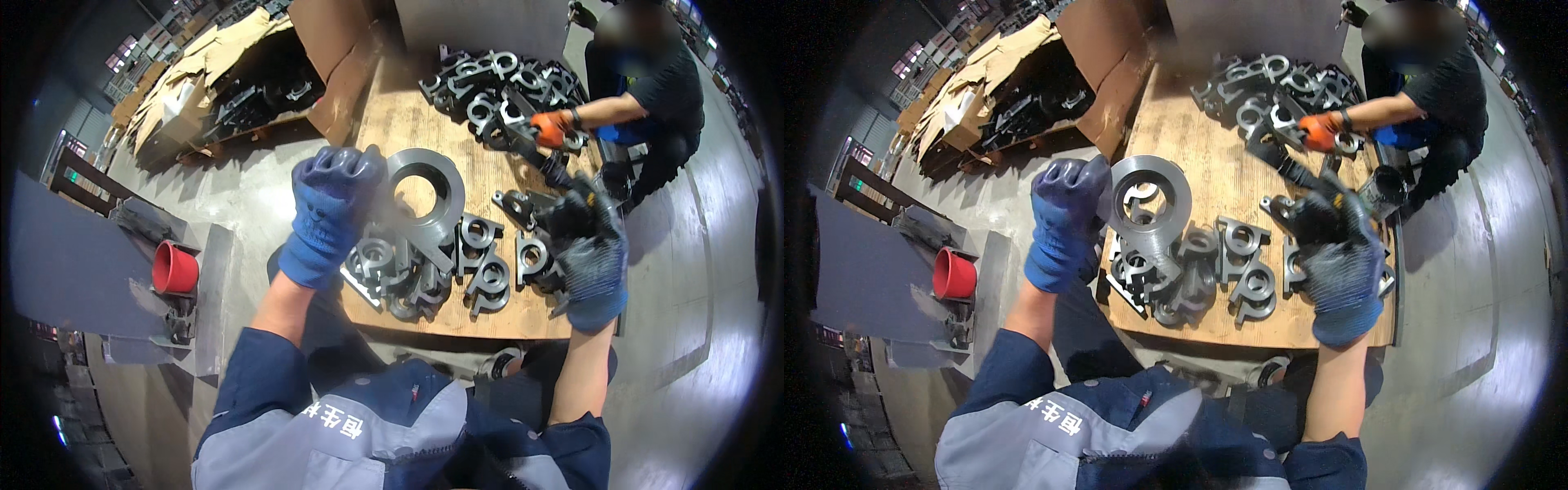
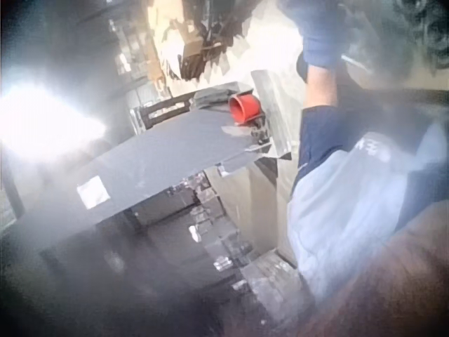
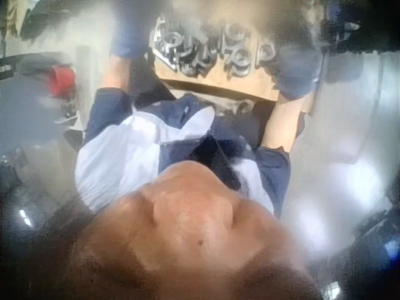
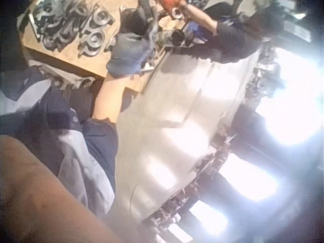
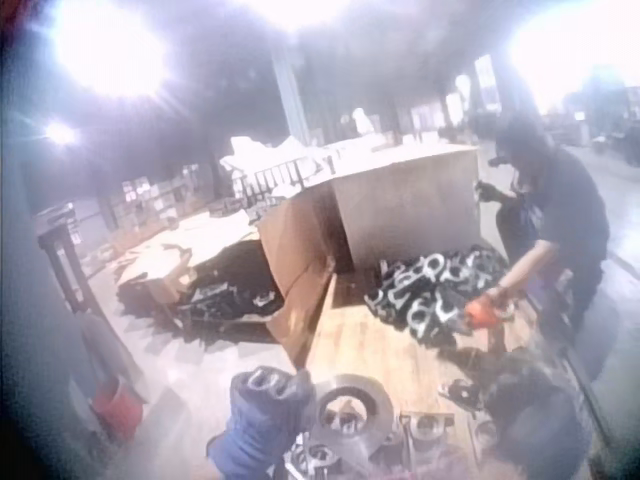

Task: The person sits on the floor and repeatedly picks up metal parts from a wooden table, applies black paint with a brush, and places the painted parts back on the table. Another worker is visible in the background performing a similar task.

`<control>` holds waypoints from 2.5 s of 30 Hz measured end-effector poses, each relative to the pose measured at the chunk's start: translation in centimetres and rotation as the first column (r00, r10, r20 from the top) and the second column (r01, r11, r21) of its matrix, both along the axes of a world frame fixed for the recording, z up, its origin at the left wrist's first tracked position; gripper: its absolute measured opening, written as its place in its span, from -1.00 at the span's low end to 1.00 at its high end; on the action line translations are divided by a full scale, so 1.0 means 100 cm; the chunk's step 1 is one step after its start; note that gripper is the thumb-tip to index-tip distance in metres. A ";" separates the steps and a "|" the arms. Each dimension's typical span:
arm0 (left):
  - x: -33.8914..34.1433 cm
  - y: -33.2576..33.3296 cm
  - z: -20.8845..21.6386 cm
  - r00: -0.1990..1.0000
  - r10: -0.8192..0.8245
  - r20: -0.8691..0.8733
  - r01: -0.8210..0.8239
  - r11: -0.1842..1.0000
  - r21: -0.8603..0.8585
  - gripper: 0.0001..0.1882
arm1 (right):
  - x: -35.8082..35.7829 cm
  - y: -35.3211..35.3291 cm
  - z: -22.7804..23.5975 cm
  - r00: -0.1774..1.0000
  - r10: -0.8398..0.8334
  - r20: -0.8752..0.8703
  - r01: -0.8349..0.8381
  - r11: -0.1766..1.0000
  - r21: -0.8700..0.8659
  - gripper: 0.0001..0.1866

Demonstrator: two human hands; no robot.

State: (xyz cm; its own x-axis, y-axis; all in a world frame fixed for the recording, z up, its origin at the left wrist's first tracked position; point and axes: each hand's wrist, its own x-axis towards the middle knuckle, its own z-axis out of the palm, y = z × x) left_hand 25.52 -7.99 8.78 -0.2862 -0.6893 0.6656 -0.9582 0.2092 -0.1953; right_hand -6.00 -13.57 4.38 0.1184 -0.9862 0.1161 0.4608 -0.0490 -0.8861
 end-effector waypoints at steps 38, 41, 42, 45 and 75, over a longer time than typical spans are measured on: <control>-0.007 -0.049 -0.023 0.791 -0.243 0.562 -0.302 0.644 0.703 -0.81 | 0.068 -0.001 -0.061 0.768 0.525 -0.367 -0.477 0.851 0.220 -0.70; -0.007 -0.048 -0.025 0.827 -0.228 0.514 -0.284 0.620 0.731 -0.78 | 0.070 -0.003 -0.054 0.756 0.514 -0.405 -0.505 0.852 0.136 -0.70; -0.006 -0.047 -0.025 0.844 -0.219 0.489 -0.272 0.612 0.743 -0.77 | 0.070 -0.003 -0.052 0.758 0.501 -0.417 -0.511 0.854 0.097 -0.69; -0.008 -0.046 -0.024 0.794 -0.290 0.534 -0.258 0.634 0.729 -0.68 | 0.070 -0.003 -0.049 0.757 0.413 -0.506 -0.489 0.872 -0.021 -0.65; 0.036 -0.018 -0.032 0.931 -0.171 0.321 0.158 0.985 0.067 -0.48 | 0.021 -0.009 -0.012 0.902 -0.216 -0.375 0.037 0.902 -0.431 -0.58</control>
